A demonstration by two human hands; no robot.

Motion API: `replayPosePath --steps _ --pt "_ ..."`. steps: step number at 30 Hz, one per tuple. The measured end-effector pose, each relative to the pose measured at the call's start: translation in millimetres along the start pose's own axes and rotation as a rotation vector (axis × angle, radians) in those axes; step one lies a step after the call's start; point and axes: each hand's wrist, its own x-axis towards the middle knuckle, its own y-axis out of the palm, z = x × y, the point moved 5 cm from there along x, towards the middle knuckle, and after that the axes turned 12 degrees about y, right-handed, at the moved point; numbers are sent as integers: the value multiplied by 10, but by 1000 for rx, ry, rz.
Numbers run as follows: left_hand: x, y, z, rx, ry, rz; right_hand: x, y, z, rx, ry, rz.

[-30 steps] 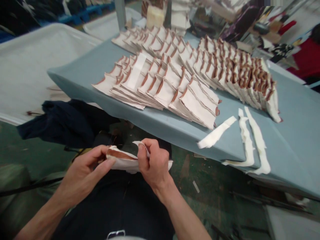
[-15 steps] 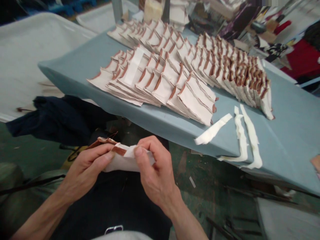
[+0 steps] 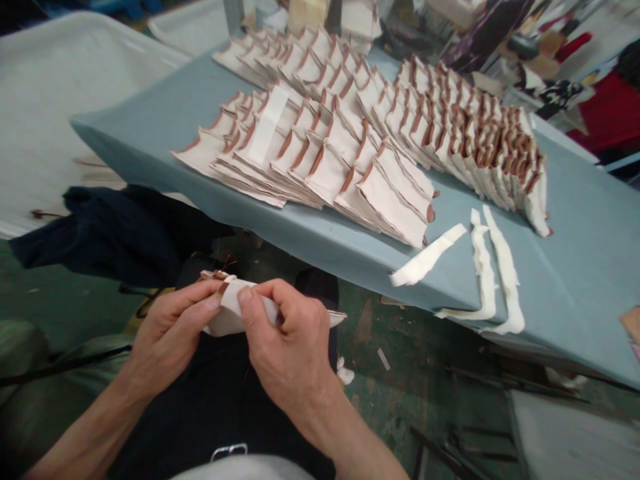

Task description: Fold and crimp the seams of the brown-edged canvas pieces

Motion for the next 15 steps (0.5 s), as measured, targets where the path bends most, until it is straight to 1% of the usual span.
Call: replayPosePath --steps 5,8,12,15 --pt "-38 -23 138 -47 -9 -16 31 55 -82 -17 37 -36" --pt "-48 -45 225 -58 3 -14 40 83 -103 -35 68 -21" --pt "-56 -72 312 -1 27 -17 36 116 -95 -51 107 19" --pt "-68 -88 348 33 55 -36 38 135 -88 -69 113 18"
